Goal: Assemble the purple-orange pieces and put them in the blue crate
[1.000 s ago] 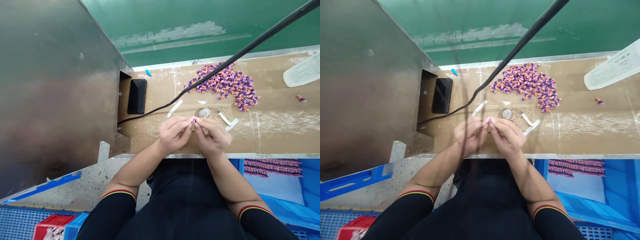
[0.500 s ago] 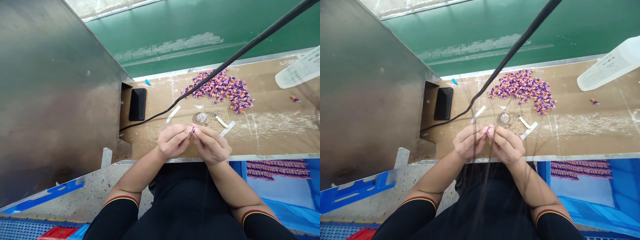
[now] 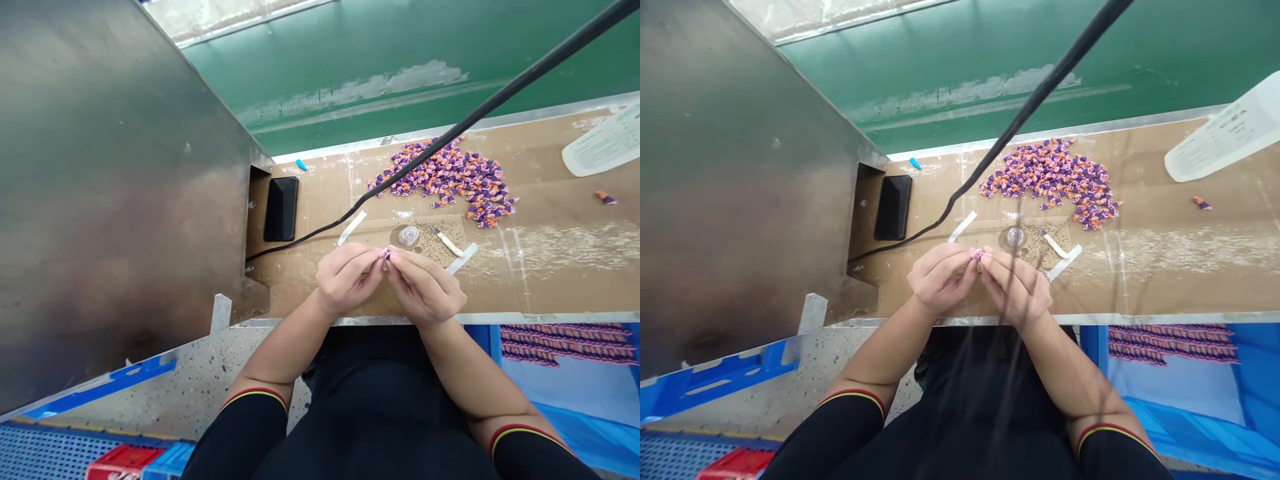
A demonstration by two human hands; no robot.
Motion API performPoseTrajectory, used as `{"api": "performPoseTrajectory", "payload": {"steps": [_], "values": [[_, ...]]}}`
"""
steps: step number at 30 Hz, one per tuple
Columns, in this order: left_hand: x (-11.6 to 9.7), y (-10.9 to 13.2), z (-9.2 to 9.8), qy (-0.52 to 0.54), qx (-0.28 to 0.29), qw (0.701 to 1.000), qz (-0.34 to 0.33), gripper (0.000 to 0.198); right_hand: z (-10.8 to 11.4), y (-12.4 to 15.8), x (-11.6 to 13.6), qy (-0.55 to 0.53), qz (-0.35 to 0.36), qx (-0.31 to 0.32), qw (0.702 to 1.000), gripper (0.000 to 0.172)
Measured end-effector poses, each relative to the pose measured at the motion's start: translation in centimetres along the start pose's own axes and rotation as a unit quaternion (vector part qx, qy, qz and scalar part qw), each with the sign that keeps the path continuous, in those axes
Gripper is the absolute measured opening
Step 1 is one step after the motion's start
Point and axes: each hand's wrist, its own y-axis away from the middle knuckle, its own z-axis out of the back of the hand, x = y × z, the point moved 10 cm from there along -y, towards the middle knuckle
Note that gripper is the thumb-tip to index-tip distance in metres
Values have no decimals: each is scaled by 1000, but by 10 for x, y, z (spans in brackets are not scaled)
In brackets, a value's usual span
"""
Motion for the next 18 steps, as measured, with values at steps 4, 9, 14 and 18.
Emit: {"api": "performPoseTrajectory", "payload": {"steps": [4,9,14,18], "values": [[-1,-1,0,-6,2,1000,-4,13,-2,3,-2,5,3,9,1000,40],[-1,0,2,-19,-5,1000,2,9,-2,1,3,-32,16,-3,999,50],[-3,-1,2,-38,-3,999,3,6,-3,-1,6,-40,13,-9,999,60],[-2,0,2,-17,-1,1000,14,7,-2,-1,6,-43,15,-17,999,60]]}}
